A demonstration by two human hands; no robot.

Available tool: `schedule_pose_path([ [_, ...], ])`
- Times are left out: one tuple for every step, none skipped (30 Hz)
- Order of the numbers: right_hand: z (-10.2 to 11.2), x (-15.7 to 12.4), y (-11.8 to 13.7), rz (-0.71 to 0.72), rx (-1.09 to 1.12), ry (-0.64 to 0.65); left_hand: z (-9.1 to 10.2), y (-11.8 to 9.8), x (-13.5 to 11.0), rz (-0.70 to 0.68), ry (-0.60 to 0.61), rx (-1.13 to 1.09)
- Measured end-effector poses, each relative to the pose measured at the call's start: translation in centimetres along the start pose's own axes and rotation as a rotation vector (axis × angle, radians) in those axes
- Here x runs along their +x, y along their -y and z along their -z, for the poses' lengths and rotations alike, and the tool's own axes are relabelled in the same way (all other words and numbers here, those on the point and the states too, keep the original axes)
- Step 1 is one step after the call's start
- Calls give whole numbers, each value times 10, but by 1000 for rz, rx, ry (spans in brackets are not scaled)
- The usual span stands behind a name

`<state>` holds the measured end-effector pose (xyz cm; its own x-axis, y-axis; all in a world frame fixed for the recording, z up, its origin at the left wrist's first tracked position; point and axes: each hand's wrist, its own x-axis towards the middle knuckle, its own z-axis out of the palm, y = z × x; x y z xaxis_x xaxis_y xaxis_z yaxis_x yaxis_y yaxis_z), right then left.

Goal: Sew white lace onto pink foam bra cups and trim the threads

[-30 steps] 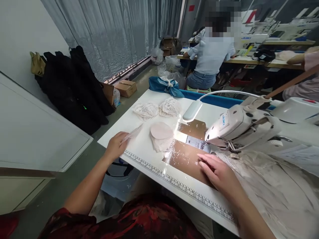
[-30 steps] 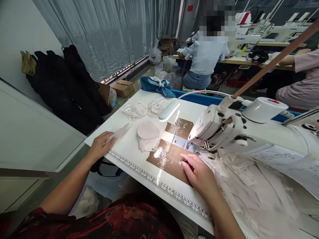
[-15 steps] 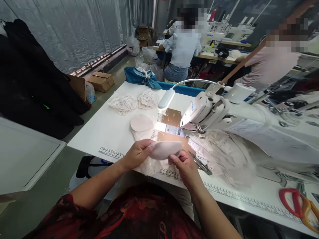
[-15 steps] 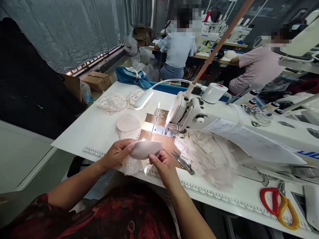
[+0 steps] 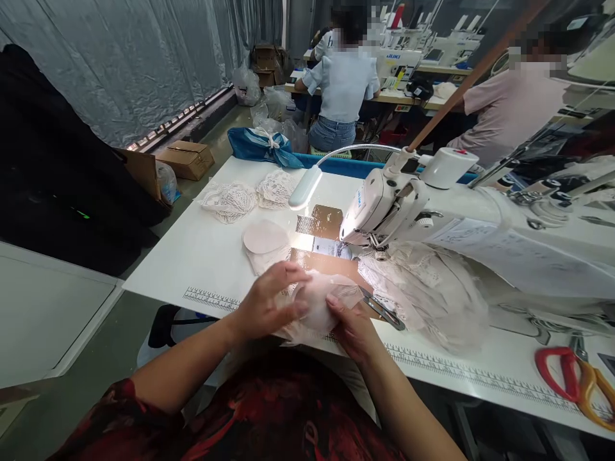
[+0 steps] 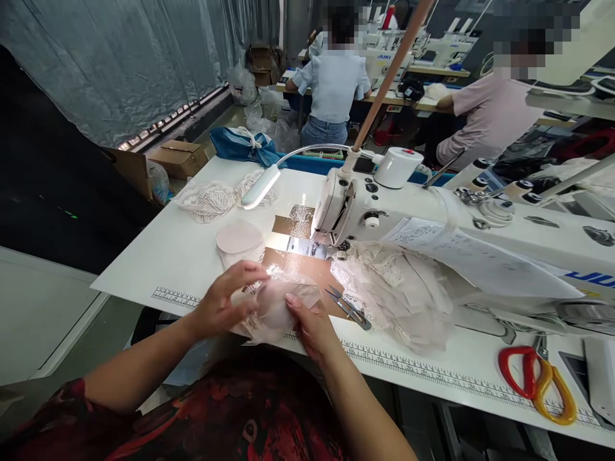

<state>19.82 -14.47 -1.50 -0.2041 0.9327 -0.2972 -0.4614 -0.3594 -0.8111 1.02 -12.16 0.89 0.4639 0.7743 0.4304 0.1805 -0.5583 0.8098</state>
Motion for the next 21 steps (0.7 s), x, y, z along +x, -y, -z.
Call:
schedule_pose_path([
  [0, -1, 1, 4, -23, 40, 2, 2, 1, 113, 1, -41],
  [0, -3, 2, 3, -54, 74, 4, 3, 2, 208, 47, -82],
  [0, -4, 4, -3, -90, 94, 4, 5, 2, 277, 111, -122],
  [0, -4, 6, -10, -123, 97, 2, 5, 2, 311, 158, -145],
  [-1, -4, 8, -14, -151, 88, 0, 5, 3, 309, 166, -131],
  [-1, -3, 11, -10, -172, 72, -3, 5, 3, 268, 135, -72],
  [-1, -2, 13, 6, -188, 54, -7, 3, 2, 194, 82, 16],
  [-1, -1, 15, 31, -203, 41, -11, 1, 2, 102, 34, 115],
  [0, 1, 16, 63, -228, 34, -15, -1, 2, 7, 7, 207],
  [2, 3, 16, 97, -274, 32, -18, -3, 2, -77, 3, 280],
  [4, 4, 16, 128, -342, 26, -20, -5, 1, -137, 12, 324],
  [7, 6, 15, 158, -423, 10, -22, -7, 1, -164, 19, 336],
  [10, 7, 12, 182, -495, -16, -22, -8, 1, -155, 18, 325],
  [13, 8, 9, 202, -539, -49, -22, -9, 2, -120, 6, 300],
  [15, 8, 6, 221, -538, -90, -21, -9, 3, -73, -4, 271],
  [16, 8, 2, 238, -495, -129, -19, -7, 4, -24, -4, 249],
  [15, 8, -1, 242, -427, -145, -17, -5, 7, 11, 5, 243],
  [14, 8, -3, 236, -358, -139, -14, -2, 9, 26, 21, 268],
  [12, 6, -4, 222, -307, -119, -10, 2, 12, 24, 36, 327],
  [10, 3, -3, 199, -283, -93, -6, 8, 15, 22, 43, 416],
  [9, -2, 0, 176, -281, -76, -1, 14, 17, 33, 45, 527],
])
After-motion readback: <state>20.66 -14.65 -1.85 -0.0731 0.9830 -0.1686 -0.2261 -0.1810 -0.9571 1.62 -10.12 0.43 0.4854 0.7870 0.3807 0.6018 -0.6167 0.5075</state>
